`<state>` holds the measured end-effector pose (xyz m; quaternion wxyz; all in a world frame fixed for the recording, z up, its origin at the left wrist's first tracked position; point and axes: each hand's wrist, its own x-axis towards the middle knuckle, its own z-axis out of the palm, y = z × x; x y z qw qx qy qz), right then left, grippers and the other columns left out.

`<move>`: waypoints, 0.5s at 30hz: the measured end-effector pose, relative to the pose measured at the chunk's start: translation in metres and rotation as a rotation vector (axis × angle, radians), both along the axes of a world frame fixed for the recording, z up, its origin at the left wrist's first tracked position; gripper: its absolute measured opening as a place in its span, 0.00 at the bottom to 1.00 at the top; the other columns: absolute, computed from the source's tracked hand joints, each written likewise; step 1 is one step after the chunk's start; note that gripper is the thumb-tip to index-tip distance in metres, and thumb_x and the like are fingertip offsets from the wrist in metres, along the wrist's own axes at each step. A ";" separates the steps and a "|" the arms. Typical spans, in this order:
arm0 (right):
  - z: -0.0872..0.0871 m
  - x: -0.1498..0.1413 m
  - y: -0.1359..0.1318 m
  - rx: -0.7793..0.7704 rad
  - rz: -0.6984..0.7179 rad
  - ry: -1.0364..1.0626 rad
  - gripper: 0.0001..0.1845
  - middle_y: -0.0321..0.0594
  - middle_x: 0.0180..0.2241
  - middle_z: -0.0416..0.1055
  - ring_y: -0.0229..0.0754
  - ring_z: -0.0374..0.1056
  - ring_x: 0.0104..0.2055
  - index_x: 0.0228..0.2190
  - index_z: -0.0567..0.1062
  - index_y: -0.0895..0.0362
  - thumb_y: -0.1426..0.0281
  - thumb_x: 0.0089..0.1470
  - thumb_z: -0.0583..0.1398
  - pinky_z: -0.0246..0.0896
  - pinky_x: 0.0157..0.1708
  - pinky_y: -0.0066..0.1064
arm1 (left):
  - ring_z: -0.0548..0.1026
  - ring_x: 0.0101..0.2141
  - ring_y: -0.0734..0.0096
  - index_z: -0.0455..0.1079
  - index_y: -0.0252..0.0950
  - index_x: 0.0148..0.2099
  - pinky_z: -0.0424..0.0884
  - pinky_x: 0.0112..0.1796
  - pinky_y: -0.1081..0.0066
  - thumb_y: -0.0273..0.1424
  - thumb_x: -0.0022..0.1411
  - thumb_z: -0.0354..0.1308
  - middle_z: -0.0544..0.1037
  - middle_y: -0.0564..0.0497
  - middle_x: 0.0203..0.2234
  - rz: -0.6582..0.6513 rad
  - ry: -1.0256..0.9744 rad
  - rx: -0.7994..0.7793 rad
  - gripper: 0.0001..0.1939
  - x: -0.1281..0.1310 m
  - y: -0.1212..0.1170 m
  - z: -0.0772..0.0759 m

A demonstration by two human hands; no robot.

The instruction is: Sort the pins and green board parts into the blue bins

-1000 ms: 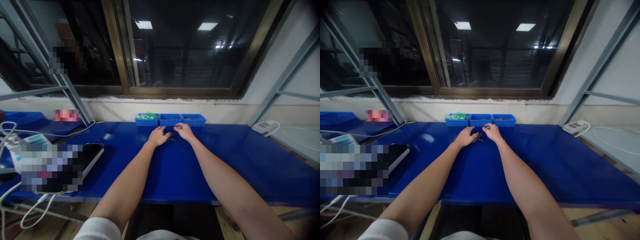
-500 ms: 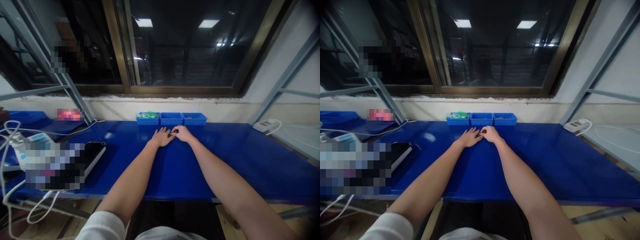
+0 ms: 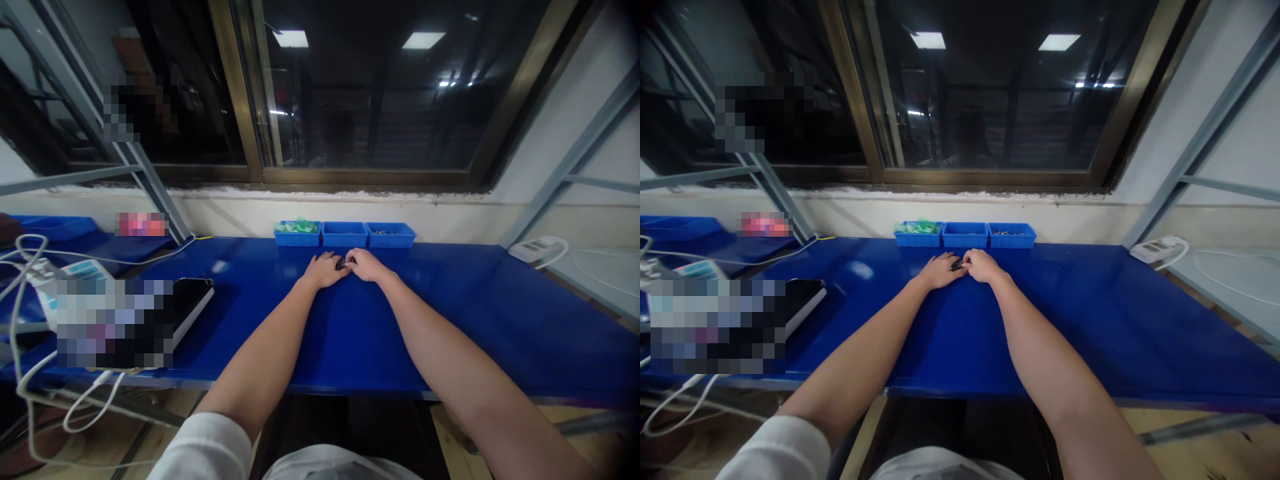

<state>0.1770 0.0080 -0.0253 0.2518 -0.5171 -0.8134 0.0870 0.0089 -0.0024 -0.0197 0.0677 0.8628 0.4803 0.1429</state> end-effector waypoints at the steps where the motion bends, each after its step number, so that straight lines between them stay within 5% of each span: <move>1: 0.000 -0.001 0.000 0.001 -0.002 -0.002 0.03 0.43 0.33 0.70 0.40 0.65 0.36 0.28 0.73 0.56 0.73 0.48 0.58 0.56 0.38 0.29 | 0.59 0.55 0.53 0.66 0.39 0.51 0.52 0.53 0.49 0.52 0.58 0.42 0.64 0.40 0.54 0.001 -0.001 0.001 0.28 0.000 0.000 0.000; 15: 0.002 -0.002 -0.003 -0.008 0.015 0.050 0.04 0.42 0.33 0.71 0.39 0.65 0.35 0.28 0.72 0.57 0.74 0.49 0.56 0.56 0.37 0.29 | 0.60 0.55 0.53 0.66 0.39 0.50 0.53 0.52 0.49 0.52 0.57 0.44 0.65 0.41 0.53 -0.005 -0.010 0.009 0.28 0.000 0.000 -0.001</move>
